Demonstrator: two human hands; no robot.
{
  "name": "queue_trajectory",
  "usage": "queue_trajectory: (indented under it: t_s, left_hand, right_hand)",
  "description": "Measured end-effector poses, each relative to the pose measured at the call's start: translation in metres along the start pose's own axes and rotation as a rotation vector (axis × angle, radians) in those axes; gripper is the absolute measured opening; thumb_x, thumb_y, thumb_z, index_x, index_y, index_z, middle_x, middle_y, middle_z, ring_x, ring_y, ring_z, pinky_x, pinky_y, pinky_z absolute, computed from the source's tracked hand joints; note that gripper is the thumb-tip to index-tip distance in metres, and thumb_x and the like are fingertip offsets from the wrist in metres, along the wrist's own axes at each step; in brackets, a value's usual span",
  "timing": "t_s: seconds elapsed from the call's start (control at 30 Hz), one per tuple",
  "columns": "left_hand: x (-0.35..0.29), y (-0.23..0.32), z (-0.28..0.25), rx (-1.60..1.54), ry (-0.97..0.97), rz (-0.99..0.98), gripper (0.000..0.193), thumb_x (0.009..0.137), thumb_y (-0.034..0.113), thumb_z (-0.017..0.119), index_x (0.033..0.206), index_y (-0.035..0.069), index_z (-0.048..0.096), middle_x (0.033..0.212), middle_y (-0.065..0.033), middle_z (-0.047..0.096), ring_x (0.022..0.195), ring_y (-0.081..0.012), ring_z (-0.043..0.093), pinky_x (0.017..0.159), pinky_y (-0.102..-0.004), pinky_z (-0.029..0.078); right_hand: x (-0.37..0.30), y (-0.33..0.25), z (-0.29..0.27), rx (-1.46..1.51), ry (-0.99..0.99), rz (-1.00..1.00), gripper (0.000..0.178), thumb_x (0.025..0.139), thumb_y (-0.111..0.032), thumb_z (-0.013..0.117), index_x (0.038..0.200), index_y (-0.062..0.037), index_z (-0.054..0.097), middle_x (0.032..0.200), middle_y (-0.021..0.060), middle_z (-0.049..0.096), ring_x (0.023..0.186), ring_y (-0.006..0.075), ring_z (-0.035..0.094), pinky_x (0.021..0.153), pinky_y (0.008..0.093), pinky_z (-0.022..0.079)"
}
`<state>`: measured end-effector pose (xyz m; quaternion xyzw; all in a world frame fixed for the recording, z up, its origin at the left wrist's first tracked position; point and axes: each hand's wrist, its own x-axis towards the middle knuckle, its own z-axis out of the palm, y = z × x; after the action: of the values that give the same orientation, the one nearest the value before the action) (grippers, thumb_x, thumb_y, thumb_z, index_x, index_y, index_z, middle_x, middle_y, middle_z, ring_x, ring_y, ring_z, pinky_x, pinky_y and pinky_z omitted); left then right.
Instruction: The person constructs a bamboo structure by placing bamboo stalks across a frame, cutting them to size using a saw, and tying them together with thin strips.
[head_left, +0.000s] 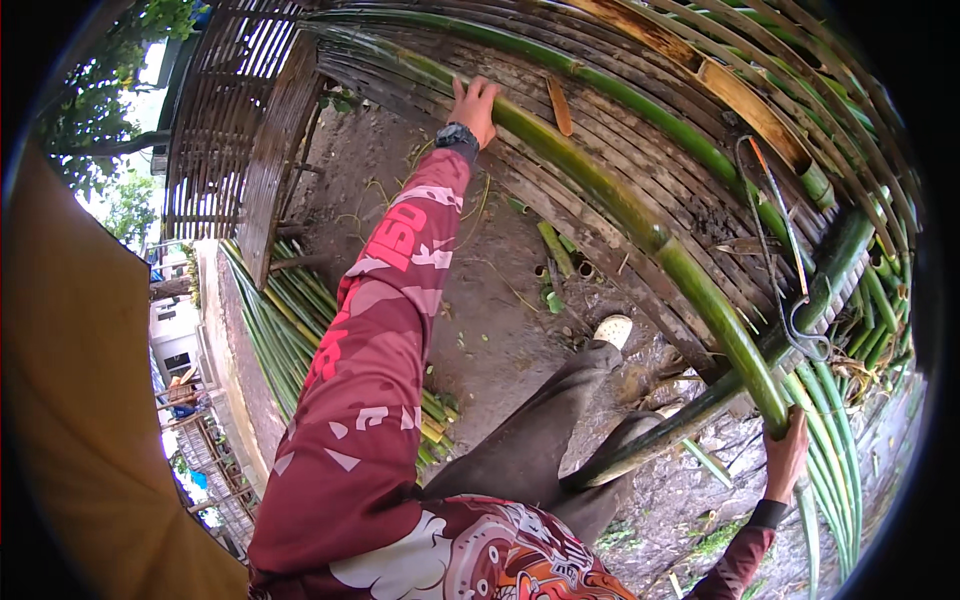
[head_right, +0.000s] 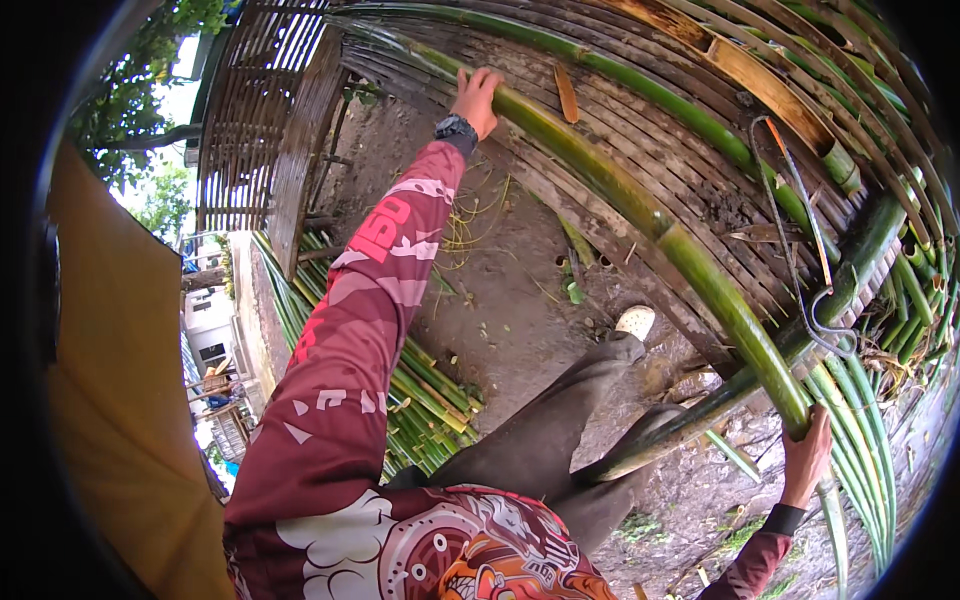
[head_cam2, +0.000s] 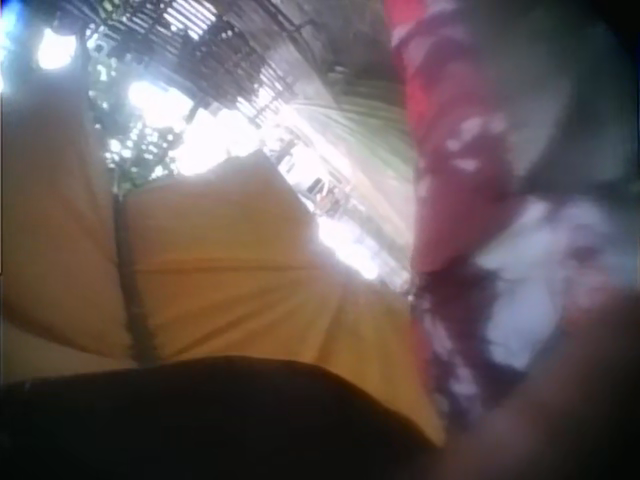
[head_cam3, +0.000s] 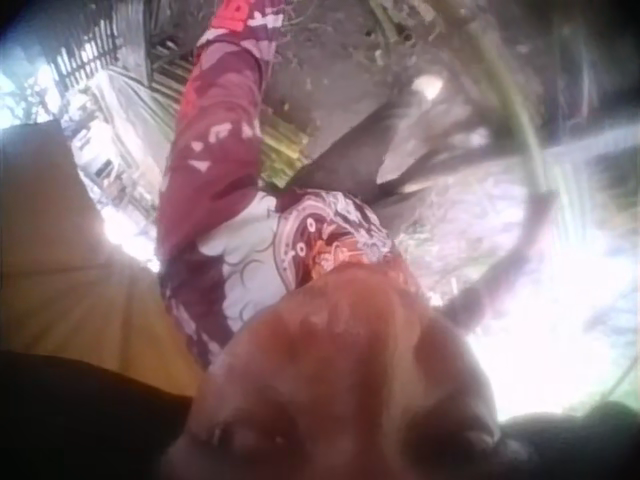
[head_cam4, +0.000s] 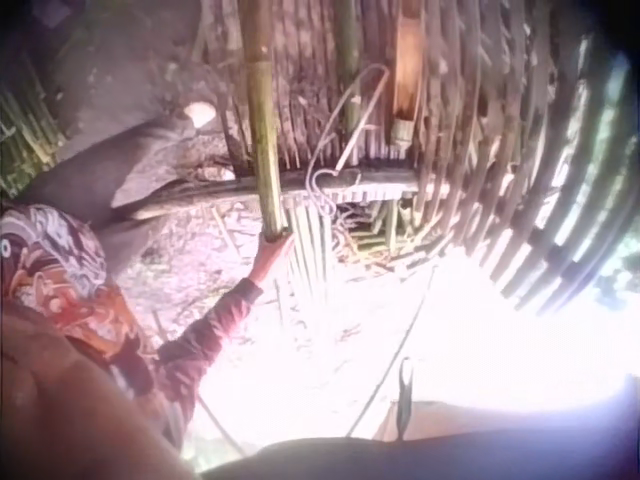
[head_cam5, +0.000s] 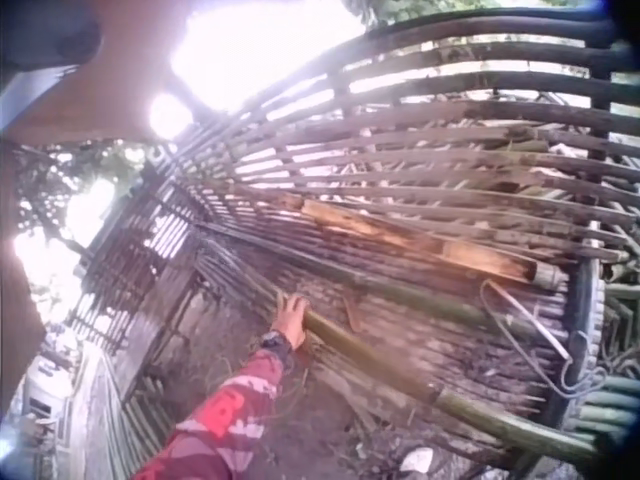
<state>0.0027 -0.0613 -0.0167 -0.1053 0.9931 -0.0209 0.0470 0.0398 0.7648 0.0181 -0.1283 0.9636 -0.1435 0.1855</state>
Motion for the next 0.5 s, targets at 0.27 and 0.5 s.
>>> queue_trajectory:
  t_s: [0.27,0.5]
  left_hand:
    - [0.049,0.021,-0.002,0.178,0.013,-0.112,0.097,0.075,0.018,0.086,0.156,0.01,0.035,0.158,-0.0298,0.034,0.152,-0.0436,0.025,0.126,-0.0615,0.015]
    - [-0.025,0.272,-0.05,-0.04,-0.068,0.577,0.098,0.078,0.039,0.083,0.16,0.017,0.034,0.157,-0.0146,0.043,0.151,-0.0402,0.03,0.118,-0.0693,0.027]
  right_hand:
    - [0.046,-0.011,-0.008,-0.149,0.246,-0.086,0.058,0.074,-0.012,0.086,0.126,-0.0097,0.059,0.113,0.0168,0.063,0.101,0.0401,0.064,0.084,0.0504,0.053]
    - [0.089,-0.021,-0.004,-0.203,0.183,0.016,0.068,0.066,-0.029,0.093,0.117,-0.0061,0.053,0.11,0.0151,0.059,0.104,0.0387,0.059,0.087,0.0479,0.047]
